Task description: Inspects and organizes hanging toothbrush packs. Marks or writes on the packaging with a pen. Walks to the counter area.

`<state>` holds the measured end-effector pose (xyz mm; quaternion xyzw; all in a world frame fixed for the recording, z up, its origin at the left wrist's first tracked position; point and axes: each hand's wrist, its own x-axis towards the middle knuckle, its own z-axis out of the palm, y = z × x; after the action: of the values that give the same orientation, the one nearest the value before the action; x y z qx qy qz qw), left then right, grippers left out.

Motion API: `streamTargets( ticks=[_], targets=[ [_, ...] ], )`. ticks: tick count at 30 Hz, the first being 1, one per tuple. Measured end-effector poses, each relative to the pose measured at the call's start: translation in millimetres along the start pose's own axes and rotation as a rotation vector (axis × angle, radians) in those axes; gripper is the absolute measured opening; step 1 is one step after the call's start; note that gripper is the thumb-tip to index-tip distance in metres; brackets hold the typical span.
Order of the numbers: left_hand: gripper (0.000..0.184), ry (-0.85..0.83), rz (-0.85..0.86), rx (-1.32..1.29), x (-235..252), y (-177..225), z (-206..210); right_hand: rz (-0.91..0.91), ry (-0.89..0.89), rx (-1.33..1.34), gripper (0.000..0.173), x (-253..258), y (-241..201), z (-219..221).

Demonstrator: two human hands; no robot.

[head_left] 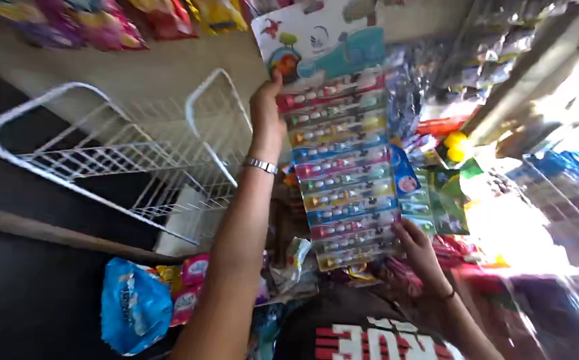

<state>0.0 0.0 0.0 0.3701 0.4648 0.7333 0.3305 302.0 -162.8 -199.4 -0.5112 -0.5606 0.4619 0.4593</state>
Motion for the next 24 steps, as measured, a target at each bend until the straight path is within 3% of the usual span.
streamTargets(
  ticks=[6, 11, 16, 20, 24],
  targets=[
    [0.029, 0.001, -0.229, 0.159, -37.9, -108.3, 6.1, 0.415, -0.026, 0.095, 0.024, -19.0, 58.0, -28.8],
    [0.038, -0.066, -0.385, 0.264, -60.7, -202.9, 16.0, 0.579, 0.082, 0.140, 0.025, -46.7, 108.2, -41.1],
    [0.042, -0.262, -0.473, 0.489, -53.8, -271.6, 29.9, 0.671, 0.149, 0.076, 0.030, -38.9, 136.7, -44.2],
    [0.070, -0.322, -0.476, 0.524, -54.6, -272.3, 16.1, 0.726, 0.122, -0.041, 0.034, -32.7, 160.9, -40.4],
    [0.047, -0.500, -0.409, 0.525, -97.6, -220.7, -29.3, 0.753, 0.155, 0.066, 0.031, -41.4, 158.3, -39.2]
  ],
)
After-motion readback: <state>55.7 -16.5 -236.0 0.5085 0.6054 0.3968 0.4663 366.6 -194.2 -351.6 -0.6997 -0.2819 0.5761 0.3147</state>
